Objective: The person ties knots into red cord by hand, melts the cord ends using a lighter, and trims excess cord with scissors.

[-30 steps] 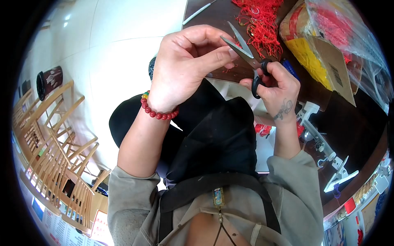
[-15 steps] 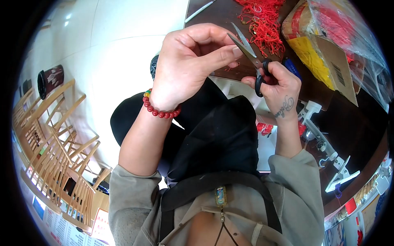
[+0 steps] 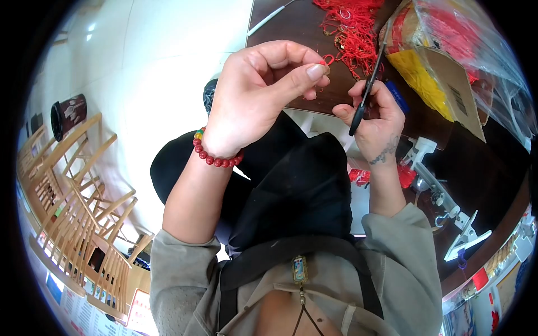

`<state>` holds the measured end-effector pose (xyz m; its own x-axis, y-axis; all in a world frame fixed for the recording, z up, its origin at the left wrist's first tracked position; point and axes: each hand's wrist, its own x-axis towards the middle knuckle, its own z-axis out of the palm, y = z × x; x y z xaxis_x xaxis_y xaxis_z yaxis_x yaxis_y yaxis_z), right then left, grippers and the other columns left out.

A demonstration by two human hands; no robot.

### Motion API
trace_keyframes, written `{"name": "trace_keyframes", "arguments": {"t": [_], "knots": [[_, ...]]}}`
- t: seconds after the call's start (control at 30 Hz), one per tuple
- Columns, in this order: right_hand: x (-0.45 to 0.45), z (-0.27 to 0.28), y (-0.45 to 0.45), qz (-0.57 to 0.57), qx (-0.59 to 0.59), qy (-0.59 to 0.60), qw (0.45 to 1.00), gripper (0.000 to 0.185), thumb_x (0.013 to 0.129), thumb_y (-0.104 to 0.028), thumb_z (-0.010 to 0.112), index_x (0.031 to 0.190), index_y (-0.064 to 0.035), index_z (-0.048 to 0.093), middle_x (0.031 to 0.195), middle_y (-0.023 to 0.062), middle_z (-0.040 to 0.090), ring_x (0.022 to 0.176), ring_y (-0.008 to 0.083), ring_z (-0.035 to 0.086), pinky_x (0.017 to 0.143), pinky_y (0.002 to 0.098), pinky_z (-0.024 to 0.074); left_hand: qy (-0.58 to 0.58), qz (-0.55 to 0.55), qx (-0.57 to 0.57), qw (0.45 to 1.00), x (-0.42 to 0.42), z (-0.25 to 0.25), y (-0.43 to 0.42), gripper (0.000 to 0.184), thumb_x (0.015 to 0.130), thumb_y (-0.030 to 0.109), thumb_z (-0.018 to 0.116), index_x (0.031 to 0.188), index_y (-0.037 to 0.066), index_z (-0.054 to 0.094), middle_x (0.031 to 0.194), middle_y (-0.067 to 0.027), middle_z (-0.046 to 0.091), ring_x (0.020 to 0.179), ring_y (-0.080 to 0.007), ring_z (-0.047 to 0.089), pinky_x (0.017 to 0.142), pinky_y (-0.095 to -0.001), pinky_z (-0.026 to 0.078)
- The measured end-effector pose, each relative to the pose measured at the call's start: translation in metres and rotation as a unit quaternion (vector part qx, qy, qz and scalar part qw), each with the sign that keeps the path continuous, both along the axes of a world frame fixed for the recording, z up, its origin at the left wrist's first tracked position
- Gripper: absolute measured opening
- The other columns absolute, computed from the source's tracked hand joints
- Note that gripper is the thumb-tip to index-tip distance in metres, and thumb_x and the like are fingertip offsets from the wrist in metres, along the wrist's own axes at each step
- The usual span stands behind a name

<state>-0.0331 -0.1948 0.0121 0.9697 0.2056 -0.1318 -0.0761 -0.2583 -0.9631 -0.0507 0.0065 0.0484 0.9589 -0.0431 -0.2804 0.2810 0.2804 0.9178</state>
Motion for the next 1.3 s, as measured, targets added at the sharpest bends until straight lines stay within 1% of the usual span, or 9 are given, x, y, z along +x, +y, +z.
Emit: {"name": "trace_keyframes", "arguments": {"t": [0.03, 0.13, 0.23, 0.33, 0.43, 0.53, 1.03, 1.13, 1.3], "knots": [[0.0, -0.001, 0.001, -0.002, 0.003, -0.007, 1.0, 0.038, 0.06, -0.013, 0.089, 0.078, -0.0025, 0.057, 0.07, -0.0047, 0.049, 0.061, 0.0033, 0.041, 0.055, 0.0178, 0.0385, 0.0, -0.001, -0.003, 1.0, 0.0, 0.0, 0.0, 0.013, 0.092, 0.008, 0.059, 0.101, -0.001, 0.064, 0.088, -0.0061, 0.068, 0.073, -0.0079, 0.061, 0.071, -0.0208, 0.051], [0.0, 0.004, 0.002, 0.012, -0.067, -0.026, 0.997, 0.041, 0.059, -0.013, 0.089, 0.078, -0.0008, 0.056, 0.071, -0.0025, 0.051, 0.061, 0.0047, 0.043, 0.055, 0.0193, 0.0398, -0.007, 0.015, -0.034, 0.999, -0.001, -0.004, 0.0, 0.014, 0.092, 0.008, 0.058, 0.102, 0.0, 0.064, 0.088, -0.006, 0.068, 0.073, -0.0073, 0.061, 0.071, -0.0204, 0.051], [0.0, 0.005, 0.001, 0.023, -0.112, -0.063, 0.991, 0.041, 0.059, -0.012, 0.089, 0.079, 0.0004, 0.056, 0.071, 0.0003, 0.053, 0.06, 0.0067, 0.045, 0.055, 0.021, 0.0415, -0.013, 0.013, -0.033, 0.999, -0.001, -0.005, 0.0, 0.015, 0.093, 0.009, 0.058, 0.103, 0.0, 0.063, 0.088, -0.0055, 0.068, 0.074, -0.0067, 0.061, 0.071, -0.0201, 0.05], [0.0, 0.003, 0.001, 0.029, -0.127, -0.086, 0.988, 0.039, 0.059, -0.012, 0.088, 0.078, -0.0001, 0.056, 0.07, 0.0018, 0.054, 0.059, 0.0081, 0.047, 0.053, 0.0223, 0.0425, -0.027, 0.009, -0.005, 1.0, -0.001, -0.006, 0.0, 0.015, 0.093, 0.009, 0.057, 0.104, 0.0, 0.063, 0.088, -0.0048, 0.068, 0.075, -0.0062, 0.06, 0.071, -0.0195, 0.049], [0.002, 0.005, 0.0, 0.051, -0.163, -0.141, 0.975, 0.037, 0.059, -0.013, 0.087, 0.077, -0.0007, 0.057, 0.068, 0.0026, 0.054, 0.057, 0.0095, 0.048, 0.052, 0.0231, 0.0425, -0.034, 0.009, 0.024, 0.999, -0.002, -0.003, -0.001, 0.015, 0.093, 0.009, 0.058, 0.104, 0.001, 0.063, 0.088, -0.004, 0.068, 0.076, -0.0057, 0.06, 0.071, -0.0186, 0.047], [0.004, 0.009, 0.0, 0.057, -0.172, -0.141, 0.973, 0.036, 0.059, -0.013, 0.087, 0.076, -0.0009, 0.057, 0.067, 0.0027, 0.054, 0.055, 0.0106, 0.048, 0.051, 0.0234, 0.0424, -0.039, -0.007, -0.022, 0.999, -0.001, -0.003, 0.0, 0.015, 0.093, 0.01, 0.058, 0.105, 0.001, 0.062, 0.088, -0.0035, 0.068, 0.078, -0.0058, 0.061, 0.07, -0.018, 0.047], [0.008, 0.011, -0.004, 0.084, -0.204, -0.177, 0.959, 0.036, 0.058, -0.014, 0.087, 0.077, -0.0011, 0.06, 0.065, 0.0026, 0.054, 0.053, 0.0106, 0.048, 0.049, 0.023, 0.0434, -0.066, -0.02, -0.009, 0.998, -0.001, -0.007, 0.0, 0.015, 0.093, 0.009, 0.059, 0.106, 0.002, 0.06, 0.093, -0.0031, 0.067, 0.084, -0.0074, 0.064, 0.07, -0.0175, 0.048], [0.008, 0.012, -0.005, 0.094, -0.21, -0.183, 0.956, 0.037, 0.058, -0.015, 0.087, 0.078, -0.001, 0.06, 0.065, 0.0026, 0.053, 0.053, 0.0106, 0.049, 0.049, 0.0231, 0.0436, -0.066, -0.035, 0.002, 0.997, 0.0, -0.007, 0.002, 0.015, 0.093, 0.008, 0.058, 0.106, 0.002, 0.06, 0.094, -0.0037, 0.067, 0.085, -0.008, 0.064, 0.071, -0.0178, 0.048], [0.009, 0.017, -0.005, 0.1, -0.211, -0.182, 0.955, 0.037, 0.058, -0.016, 0.087, 0.078, -0.001, 0.06, 0.065, 0.0025, 0.053, 0.053, 0.0107, 0.049, 0.049, 0.0233, 0.0442, -0.06, -0.029, -0.028, 0.997, 0.0, -0.006, 0.0, 0.014, 0.093, 0.005, 0.057, 0.106, 0.001, 0.06, 0.095, -0.0048, 0.067, 0.086, -0.0092, 0.064, 0.075, -0.0196, 0.05]]}}
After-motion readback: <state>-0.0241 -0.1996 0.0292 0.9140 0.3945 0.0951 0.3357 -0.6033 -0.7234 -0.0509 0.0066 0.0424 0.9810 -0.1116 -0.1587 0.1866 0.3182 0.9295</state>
